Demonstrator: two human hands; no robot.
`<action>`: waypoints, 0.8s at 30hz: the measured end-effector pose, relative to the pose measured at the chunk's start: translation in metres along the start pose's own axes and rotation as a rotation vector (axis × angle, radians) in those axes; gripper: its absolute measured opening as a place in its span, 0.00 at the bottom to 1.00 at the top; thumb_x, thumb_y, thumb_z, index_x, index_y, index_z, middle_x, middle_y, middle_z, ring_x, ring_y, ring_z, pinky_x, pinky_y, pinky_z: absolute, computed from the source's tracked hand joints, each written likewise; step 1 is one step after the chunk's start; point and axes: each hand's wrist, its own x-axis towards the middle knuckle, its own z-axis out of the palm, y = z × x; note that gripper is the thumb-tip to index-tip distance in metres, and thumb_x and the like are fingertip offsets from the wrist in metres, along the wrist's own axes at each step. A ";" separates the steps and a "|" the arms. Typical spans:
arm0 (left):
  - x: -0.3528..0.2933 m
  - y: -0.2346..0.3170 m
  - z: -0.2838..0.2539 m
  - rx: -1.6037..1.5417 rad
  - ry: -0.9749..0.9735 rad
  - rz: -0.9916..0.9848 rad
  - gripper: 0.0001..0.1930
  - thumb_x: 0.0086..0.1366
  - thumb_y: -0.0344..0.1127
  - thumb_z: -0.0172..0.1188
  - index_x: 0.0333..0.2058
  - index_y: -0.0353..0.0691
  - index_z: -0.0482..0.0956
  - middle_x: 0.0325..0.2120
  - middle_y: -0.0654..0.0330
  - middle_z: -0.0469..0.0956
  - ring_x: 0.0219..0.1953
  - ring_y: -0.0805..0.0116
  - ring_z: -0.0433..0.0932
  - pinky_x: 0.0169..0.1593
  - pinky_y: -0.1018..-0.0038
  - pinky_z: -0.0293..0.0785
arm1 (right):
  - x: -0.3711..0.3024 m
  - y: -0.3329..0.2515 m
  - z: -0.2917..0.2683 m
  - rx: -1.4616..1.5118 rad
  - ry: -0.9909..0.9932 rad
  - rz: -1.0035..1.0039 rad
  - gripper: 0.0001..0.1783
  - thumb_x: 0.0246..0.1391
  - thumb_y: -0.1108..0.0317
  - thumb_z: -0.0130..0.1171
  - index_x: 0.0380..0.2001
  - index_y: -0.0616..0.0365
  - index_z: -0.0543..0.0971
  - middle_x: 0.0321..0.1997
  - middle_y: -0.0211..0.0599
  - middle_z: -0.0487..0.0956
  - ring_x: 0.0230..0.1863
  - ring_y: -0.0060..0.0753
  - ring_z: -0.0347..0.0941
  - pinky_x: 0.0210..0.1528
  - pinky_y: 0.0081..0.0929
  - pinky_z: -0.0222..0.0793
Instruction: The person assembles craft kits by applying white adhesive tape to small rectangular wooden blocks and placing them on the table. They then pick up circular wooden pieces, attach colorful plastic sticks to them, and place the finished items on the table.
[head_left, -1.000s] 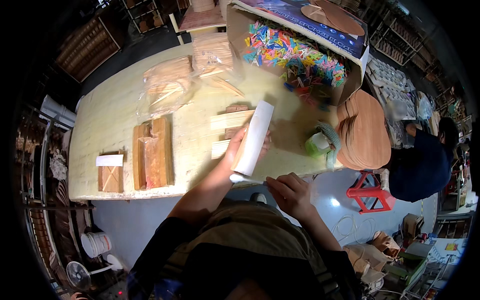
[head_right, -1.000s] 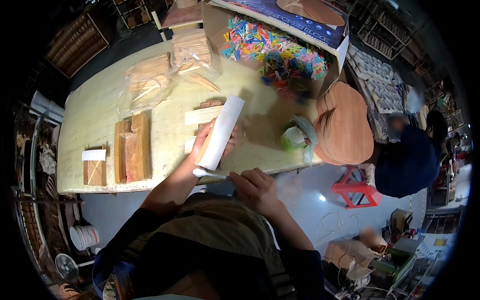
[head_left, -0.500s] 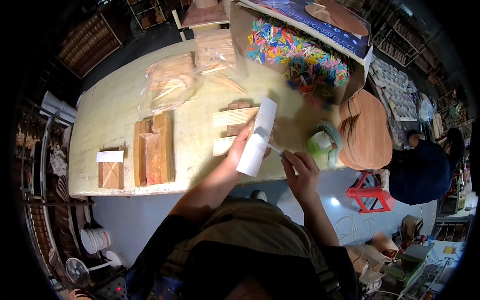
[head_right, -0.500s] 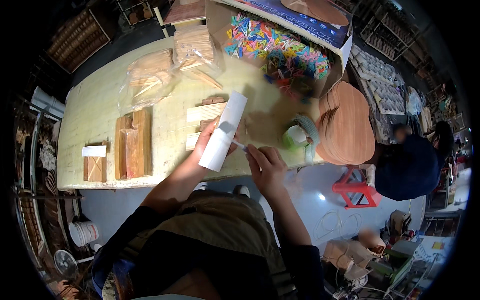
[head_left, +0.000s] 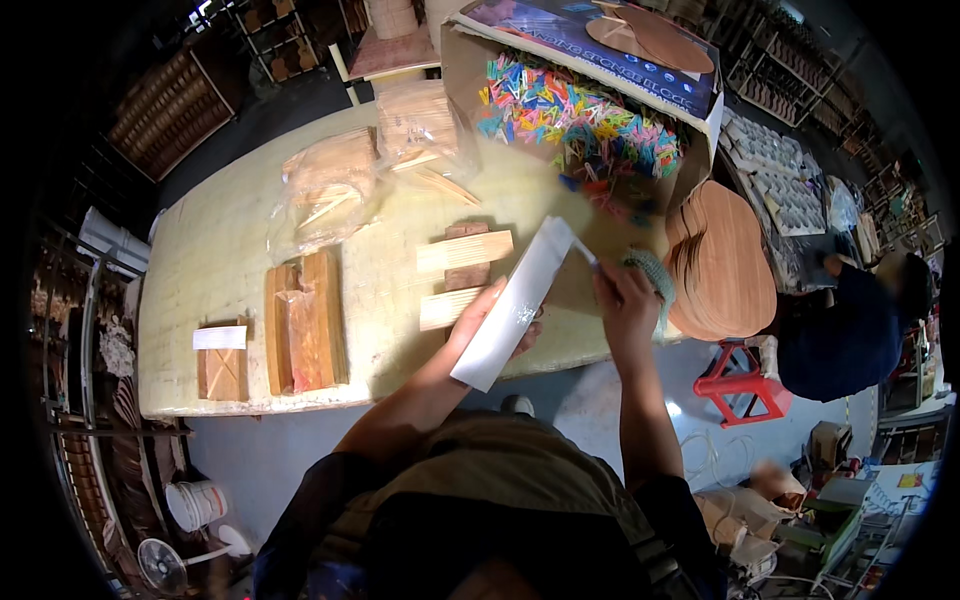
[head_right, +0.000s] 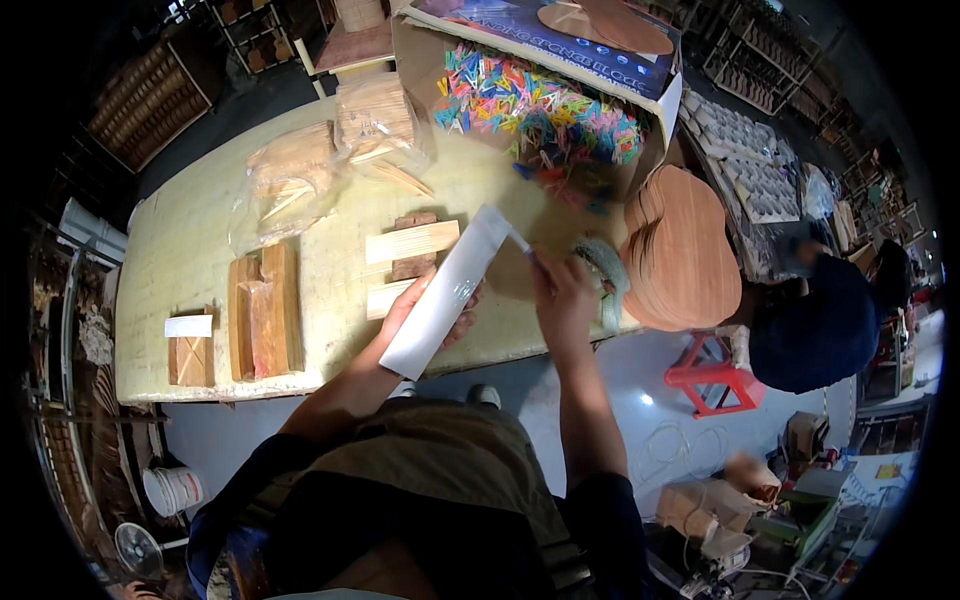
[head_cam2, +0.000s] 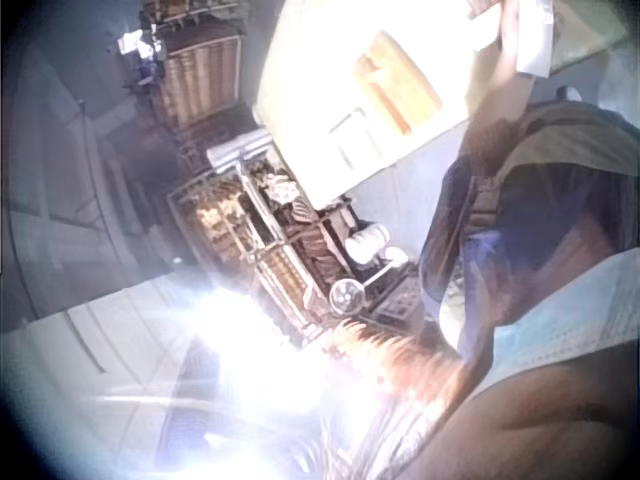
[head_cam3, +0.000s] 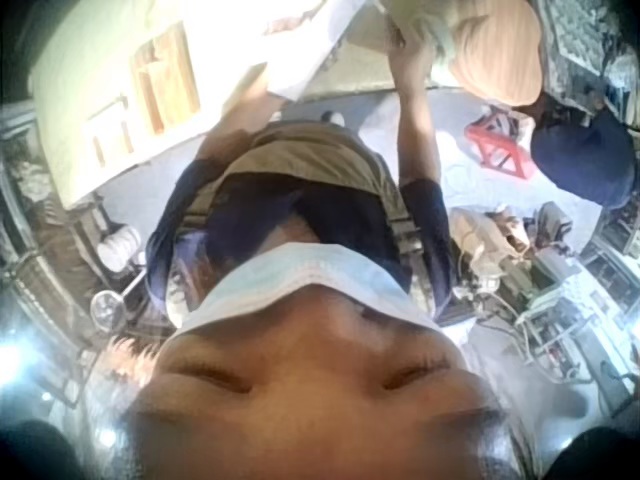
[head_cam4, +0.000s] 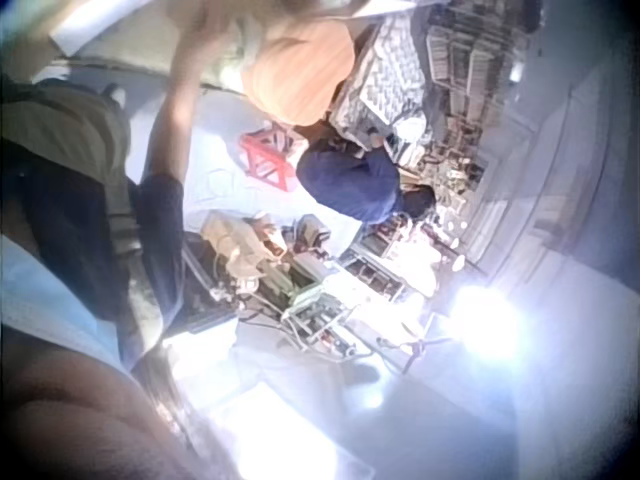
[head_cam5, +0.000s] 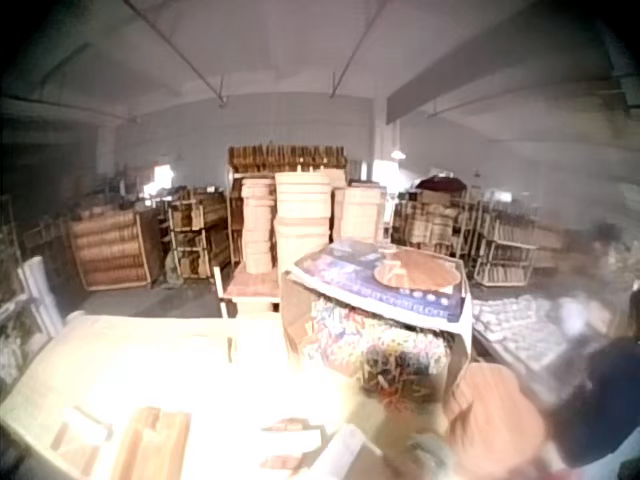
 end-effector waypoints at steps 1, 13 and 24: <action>0.002 0.005 -0.006 0.041 -0.122 0.012 0.24 0.68 0.52 0.48 0.48 0.36 0.71 0.30 0.57 0.73 0.30 0.67 0.70 0.30 0.77 0.69 | -0.008 -0.012 -0.003 -0.034 -0.011 -0.111 0.11 0.45 0.76 0.64 0.35 0.56 0.83 0.27 0.35 0.76 0.25 0.34 0.73 0.29 0.27 0.71; -0.003 0.010 -0.015 -0.100 -0.182 0.005 0.27 0.67 0.52 0.49 0.50 0.31 0.66 0.35 0.56 0.70 0.31 0.68 0.67 0.27 0.78 0.66 | -0.007 -0.013 0.010 0.100 -0.074 0.194 0.09 0.48 0.76 0.64 0.36 0.58 0.82 0.27 0.36 0.76 0.26 0.28 0.73 0.27 0.22 0.68; -0.007 0.017 -0.027 -0.113 -0.349 -0.028 0.26 0.66 0.48 0.51 0.55 0.35 0.62 0.38 0.54 0.67 0.34 0.70 0.67 0.29 0.80 0.67 | -0.018 0.012 0.001 0.121 -0.122 0.264 0.10 0.47 0.76 0.64 0.36 0.58 0.83 0.27 0.38 0.77 0.26 0.29 0.75 0.28 0.24 0.70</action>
